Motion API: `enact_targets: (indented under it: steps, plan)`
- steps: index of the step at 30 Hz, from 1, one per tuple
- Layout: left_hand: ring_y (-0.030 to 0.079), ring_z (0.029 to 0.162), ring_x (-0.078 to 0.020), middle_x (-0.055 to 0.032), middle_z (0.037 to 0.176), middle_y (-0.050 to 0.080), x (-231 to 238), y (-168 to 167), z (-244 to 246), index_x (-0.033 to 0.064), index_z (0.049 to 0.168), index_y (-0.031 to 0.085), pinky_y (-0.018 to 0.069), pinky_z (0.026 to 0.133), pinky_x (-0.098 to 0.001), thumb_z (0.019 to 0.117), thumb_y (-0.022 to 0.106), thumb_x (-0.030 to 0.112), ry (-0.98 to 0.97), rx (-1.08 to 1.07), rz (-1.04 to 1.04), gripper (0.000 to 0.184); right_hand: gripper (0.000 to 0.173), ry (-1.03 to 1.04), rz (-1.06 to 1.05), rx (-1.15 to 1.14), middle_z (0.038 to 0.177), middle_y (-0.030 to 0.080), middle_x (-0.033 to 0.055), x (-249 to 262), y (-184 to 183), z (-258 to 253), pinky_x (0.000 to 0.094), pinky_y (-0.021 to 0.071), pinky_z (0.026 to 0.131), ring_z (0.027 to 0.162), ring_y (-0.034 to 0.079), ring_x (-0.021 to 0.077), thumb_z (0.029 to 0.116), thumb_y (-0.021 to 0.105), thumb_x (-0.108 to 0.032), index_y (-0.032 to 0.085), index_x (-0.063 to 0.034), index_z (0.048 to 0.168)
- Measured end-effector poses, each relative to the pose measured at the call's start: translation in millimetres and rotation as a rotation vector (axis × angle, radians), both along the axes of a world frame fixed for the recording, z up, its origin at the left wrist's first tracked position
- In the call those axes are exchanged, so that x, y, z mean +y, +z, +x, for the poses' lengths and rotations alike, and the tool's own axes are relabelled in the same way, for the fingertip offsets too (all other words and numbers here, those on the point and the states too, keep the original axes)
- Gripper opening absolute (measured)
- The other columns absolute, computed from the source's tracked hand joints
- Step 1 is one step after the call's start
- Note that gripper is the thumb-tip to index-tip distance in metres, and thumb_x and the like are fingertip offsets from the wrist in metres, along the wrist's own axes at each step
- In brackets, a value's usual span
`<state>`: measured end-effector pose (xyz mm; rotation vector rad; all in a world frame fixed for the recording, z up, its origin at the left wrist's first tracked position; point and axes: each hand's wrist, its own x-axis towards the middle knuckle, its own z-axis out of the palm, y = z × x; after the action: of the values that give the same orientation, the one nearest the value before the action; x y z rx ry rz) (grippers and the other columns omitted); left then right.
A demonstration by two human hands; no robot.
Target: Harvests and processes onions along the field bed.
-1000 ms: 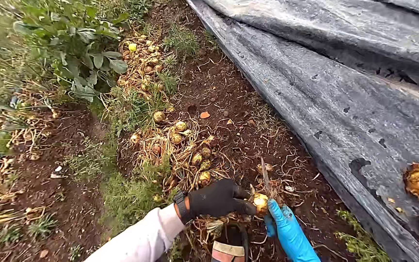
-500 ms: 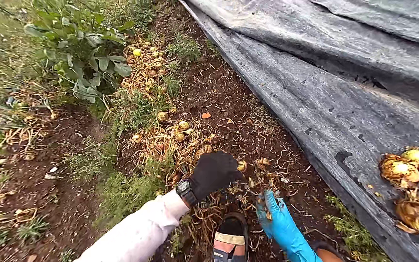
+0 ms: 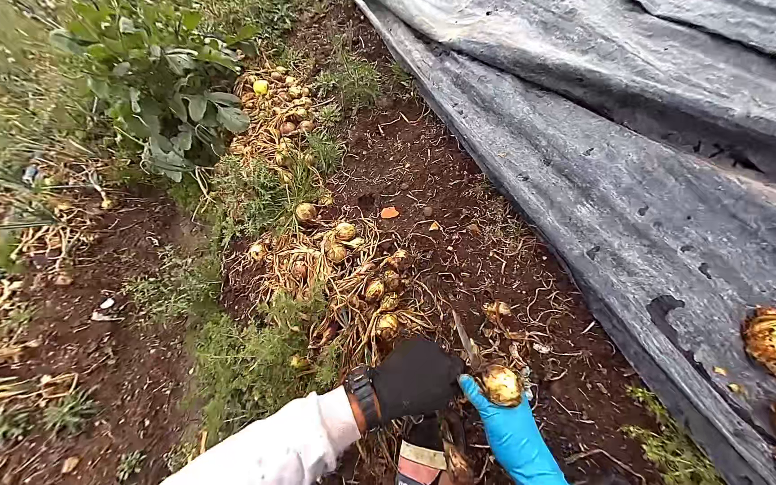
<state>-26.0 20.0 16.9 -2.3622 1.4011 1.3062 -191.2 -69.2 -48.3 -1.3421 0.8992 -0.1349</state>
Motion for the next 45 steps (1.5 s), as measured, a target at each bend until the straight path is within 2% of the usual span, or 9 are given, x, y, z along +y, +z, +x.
enact_targets:
  steps: [5, 9, 15, 21, 27, 30, 35, 41, 45]
  plan:
    - [0.069, 0.107, -0.0410, -0.0194, 0.111, 0.071, 22.8, -8.0, 78.0, 0.0061, 0.110, 0.070, 0.0557, 0.083, -0.0640, 0.0989, 0.054, 0.029, 0.459, -0.386, 0.405, 0.031, 0.026, -0.450, 0.083, -0.160, 0.054, 0.047, -0.0088, -74.9, -6.8, -16.9, 0.0222, 0.0427, 0.043, 0.043, 0.044, 0.0030, 0.1024, 0.055, -0.035, 0.055, -0.0132, 0.088]
    - [0.067, 0.115, -0.0416, -0.0228, 0.127, 0.066, 40.4, -39.5, 74.5, 0.0018, 0.121, 0.067, 0.0553, 0.091, -0.0631, 0.0971, 0.054, 0.060, 0.549, -0.394, 0.443, 0.064, 0.051, -0.705, 0.187, -0.171, 0.048, 0.045, -0.0056, -121.8, 9.9, -15.4, 0.0270, 0.0493, 0.040, 0.038, 0.050, 0.0094, 0.1131, 0.014, -0.035, 0.048, -0.0131, 0.083]
    - [0.064, 0.120, -0.0336, -0.0146, 0.122, 0.069, 47.1, -44.2, 56.1, 0.0102, 0.120, 0.071, 0.0508, 0.102, -0.0577, 0.0987, 0.058, 0.052, 0.552, -0.266, 0.053, 0.049, 0.039, -0.148, 0.283, 0.156, 0.071, 0.057, 0.0027, -55.4, 16.9, 5.9, 0.0343, 0.0560, 0.054, 0.054, 0.057, 0.0146, 0.1058, 0.055, -0.035, 0.057, -0.0020, 0.127]
    - [0.061, 0.123, -0.0160, -0.0068, 0.133, 0.064, 54.6, 19.1, 16.4, 0.0098, 0.128, 0.065, 0.0494, 0.109, -0.0393, 0.1007, 0.064, 0.039, 0.432, 0.167, -0.551, 0.040, 0.050, 0.031, 0.217, 0.038, 0.068, 0.056, 0.0012, -19.9, 23.2, 3.2, 0.0324, 0.0525, 0.047, 0.047, 0.051, 0.0138, 0.1016, 0.053, -0.049, 0.065, -0.0039, 0.118]
    - [0.067, 0.081, -0.0129, -0.0059, 0.098, 0.068, 35.6, 30.7, -1.9, 0.0077, 0.126, 0.061, 0.0588, 0.076, -0.0347, 0.1035, 0.061, 0.033, 0.605, 0.654, -0.394, 0.034, 0.049, -0.094, 0.412, -0.166, 0.047, 0.043, -0.0035, -12.1, 31.9, 2.7, 0.0252, 0.0417, 0.037, 0.036, 0.042, 0.0085, 0.1062, 0.041, -0.049, 0.053, -0.0128, 0.075]
    - [0.068, 0.091, -0.0167, -0.0088, 0.104, 0.072, 25.4, 18.5, 11.9, 0.0077, 0.126, 0.067, 0.0563, 0.085, -0.0400, 0.0996, 0.067, 0.042, 0.423, 0.456, -0.342, 0.043, 0.049, -0.098, 0.464, -0.155, 0.046, 0.040, -0.0049, -13.7, 22.9, 6.1, 0.0237, 0.0364, 0.034, 0.034, 0.037, 0.0063, 0.1020, 0.047, -0.050, 0.052, -0.0162, 0.067]
    - [0.070, 0.084, -0.0289, -0.0087, 0.086, 0.071, 8.3, -8.2, 53.0, 0.0145, 0.105, 0.072, 0.0562, 0.076, -0.0554, 0.0988, 0.064, 0.045, 0.396, -0.139, -0.145, 0.032, 0.047, 0.062, 0.374, -0.120, 0.053, 0.046, -0.0093, -14.3, 14.6, 1.7, 0.0218, 0.0352, 0.038, 0.040, 0.038, 0.0031, 0.0938, 0.057, -0.063, 0.056, -0.0211, 0.072]
    - [0.068, 0.107, -0.0342, -0.0144, 0.112, 0.070, 9.9, 3.8, 11.3, 0.0080, 0.118, 0.066, 0.0547, 0.089, -0.0597, 0.1029, 0.056, 0.037, 0.027, 0.125, -0.153, 0.035, 0.058, 0.060, 0.341, 0.130, 0.061, 0.054, -0.0024, -11.8, -20.1, 6.5, 0.0291, 0.0476, 0.045, 0.046, 0.049, 0.0100, 0.0839, 0.069, -0.063, 0.064, -0.0079, 0.102]
    - [0.069, 0.089, -0.0417, -0.0197, 0.089, 0.070, 20.7, -15.0, -17.6, 0.0029, 0.093, 0.067, 0.0525, 0.073, -0.0643, 0.1005, 0.057, 0.036, -0.122, 0.126, -0.211, 0.035, 0.048, -0.005, 0.094, 0.110, 0.093, 0.076, 0.0022, -0.3, 3.7, 11.1, 0.0294, 0.0613, 0.085, 0.089, 0.073, 0.0083, 0.0788, 0.085, -0.040, 0.071, -0.0048, 0.109]
